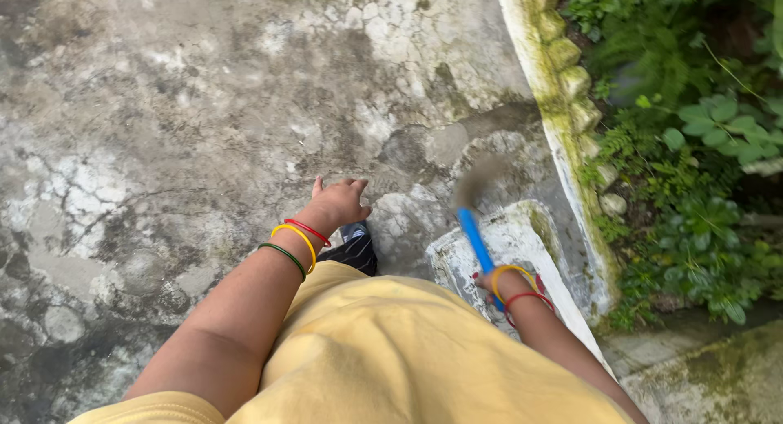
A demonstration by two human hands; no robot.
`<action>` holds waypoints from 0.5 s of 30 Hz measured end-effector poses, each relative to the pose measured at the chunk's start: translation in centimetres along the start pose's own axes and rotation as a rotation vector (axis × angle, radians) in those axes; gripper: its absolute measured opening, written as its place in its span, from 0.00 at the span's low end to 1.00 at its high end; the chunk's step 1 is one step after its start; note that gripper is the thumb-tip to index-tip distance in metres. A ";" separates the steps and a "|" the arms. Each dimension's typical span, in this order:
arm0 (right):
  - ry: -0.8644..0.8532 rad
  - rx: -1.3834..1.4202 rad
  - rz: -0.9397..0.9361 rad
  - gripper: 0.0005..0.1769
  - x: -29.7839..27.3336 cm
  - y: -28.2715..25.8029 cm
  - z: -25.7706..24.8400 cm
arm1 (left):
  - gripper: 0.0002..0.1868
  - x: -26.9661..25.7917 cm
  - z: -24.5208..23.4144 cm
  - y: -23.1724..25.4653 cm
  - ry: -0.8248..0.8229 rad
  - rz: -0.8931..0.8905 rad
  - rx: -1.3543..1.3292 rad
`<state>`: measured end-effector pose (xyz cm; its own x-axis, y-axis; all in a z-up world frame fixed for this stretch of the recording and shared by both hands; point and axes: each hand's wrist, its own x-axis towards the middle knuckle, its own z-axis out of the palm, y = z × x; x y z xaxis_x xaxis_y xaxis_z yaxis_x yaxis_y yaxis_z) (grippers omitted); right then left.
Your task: The person sweeps the concrete floor and a small ledge outside using a short broom held by hand.
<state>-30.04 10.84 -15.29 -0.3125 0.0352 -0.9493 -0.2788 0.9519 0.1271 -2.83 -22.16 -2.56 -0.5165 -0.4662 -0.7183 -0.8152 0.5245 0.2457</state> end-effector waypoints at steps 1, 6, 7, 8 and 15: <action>-0.003 -0.028 -0.051 0.20 -0.9 -2.8 -0.1 | 0.41 0.2 -0.3 -0.8 -0.011 -0.009 -0.012; -0.069 0.159 -0.175 0.22 -5.6 -12.5 -4.2 | 0.42 1.9 -2.2 -3.9 -0.006 -0.032 -0.027; -0.049 0.163 -0.198 0.22 -5.9 -12.7 -5.1 | 0.42 2.1 -2.4 -4.5 -0.002 -0.031 -0.036; -0.030 0.167 -0.222 0.23 -5.8 -12.8 -5.9 | 0.42 2.5 -2.7 -5.0 0.003 -0.030 -0.044; 0.072 0.212 -0.105 0.21 -2.3 -7.8 -6.4 | 0.41 3.5 -4.1 -7.1 0.002 -0.078 -0.148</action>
<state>-32.95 1.36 -12.26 -0.3576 -0.0816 -0.9303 -0.1188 0.9921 -0.0414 0.06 -30.42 -4.21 -0.4502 -0.5029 -0.7379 -0.8826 0.3759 0.2823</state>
